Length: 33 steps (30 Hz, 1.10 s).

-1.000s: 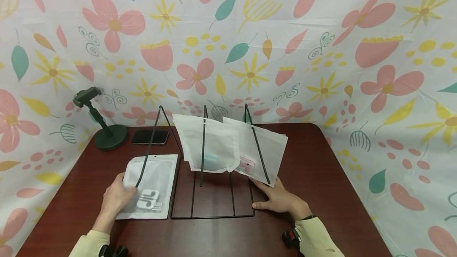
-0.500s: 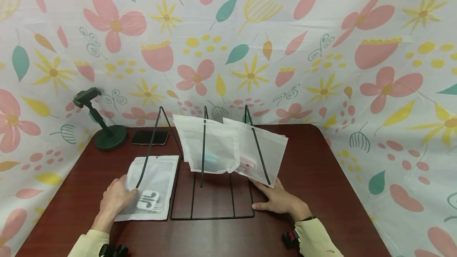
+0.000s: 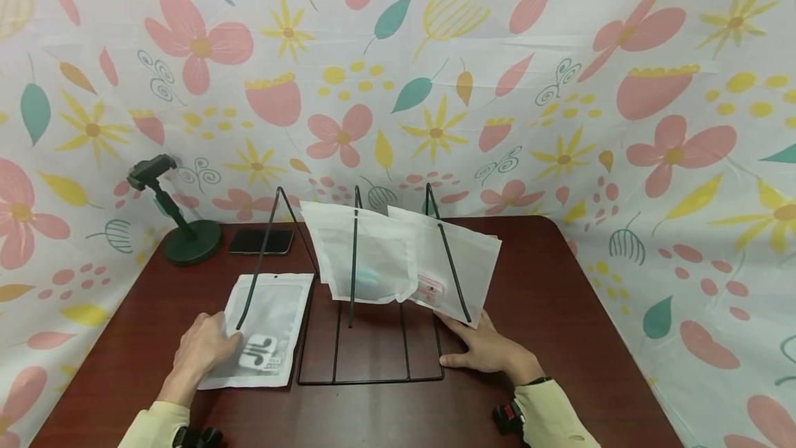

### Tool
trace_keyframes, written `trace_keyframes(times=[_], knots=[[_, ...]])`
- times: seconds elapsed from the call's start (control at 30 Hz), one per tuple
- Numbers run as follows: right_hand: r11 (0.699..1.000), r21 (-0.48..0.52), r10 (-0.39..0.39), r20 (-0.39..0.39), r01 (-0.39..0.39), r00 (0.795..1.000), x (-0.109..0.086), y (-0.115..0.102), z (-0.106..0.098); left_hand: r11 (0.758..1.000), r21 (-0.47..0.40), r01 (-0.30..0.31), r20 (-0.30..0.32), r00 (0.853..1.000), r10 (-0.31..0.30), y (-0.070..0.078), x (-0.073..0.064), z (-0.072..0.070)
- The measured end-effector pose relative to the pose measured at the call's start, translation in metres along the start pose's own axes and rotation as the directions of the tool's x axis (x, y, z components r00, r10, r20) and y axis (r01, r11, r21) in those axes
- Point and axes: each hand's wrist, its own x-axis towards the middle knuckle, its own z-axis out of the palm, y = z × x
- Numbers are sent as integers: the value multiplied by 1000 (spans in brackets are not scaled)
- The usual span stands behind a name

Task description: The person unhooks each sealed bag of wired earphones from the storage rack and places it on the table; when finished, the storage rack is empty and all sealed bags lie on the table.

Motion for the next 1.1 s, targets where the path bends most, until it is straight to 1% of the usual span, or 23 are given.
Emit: trace_keyframes(times=[0.17, 0.27, 0.43, 0.53, 0.7, 0.8, 0.87, 0.97, 1.03, 1.1], knots=[[1000, 13, 3, 3, -3, 1000, 1, 0, -1, 1000, 7, -28, -25, 999, 28, -1, -2, 0], [1000, 7, 12, 3, -12, 1000, 0, -1, 0, 1000, -11, -16, -30, 999, 15, -2, -4, 1], [1000, 6, 4, 1, -4, 1000, 1, -1, 0, 999, -42, 22, -29, 999, -23, -3, -6, 1], [1000, -1, 2, -5, -2, 1000, 0, -1, 0, 999, -44, 18, -30, 999, -20, -3, -6, 0], [1000, 18, 5, 1, -5, 1000, 0, 0, 2, 999, -41, 14, -27, 1000, -15, -3, -6, 0], [1000, 19, 5, 0, -5, 1000, 0, 0, 2, 999, -44, 7, -40, 999, -9, -3, -7, 1], [1000, 16, 5, -3, -5, 1000, 0, 0, 2, 999, -44, -6, -67, 998, 3, -2, -8, 1], [1000, 11, 7, 0, -7, 1000, 1, 0, 1, 997, -51, -50, -141, 989, 43, 1, -9, 1], [1000, 16, 13, 9, -13, 1000, 0, 0, 1, 992, -71, -108, -192, 977, 93, 5, -10, 1], [1000, 20, 16, 13, -16, 1000, 0, 0, 0, 978, -101, -184, -241, 958, 155, 10, -10, 1]])
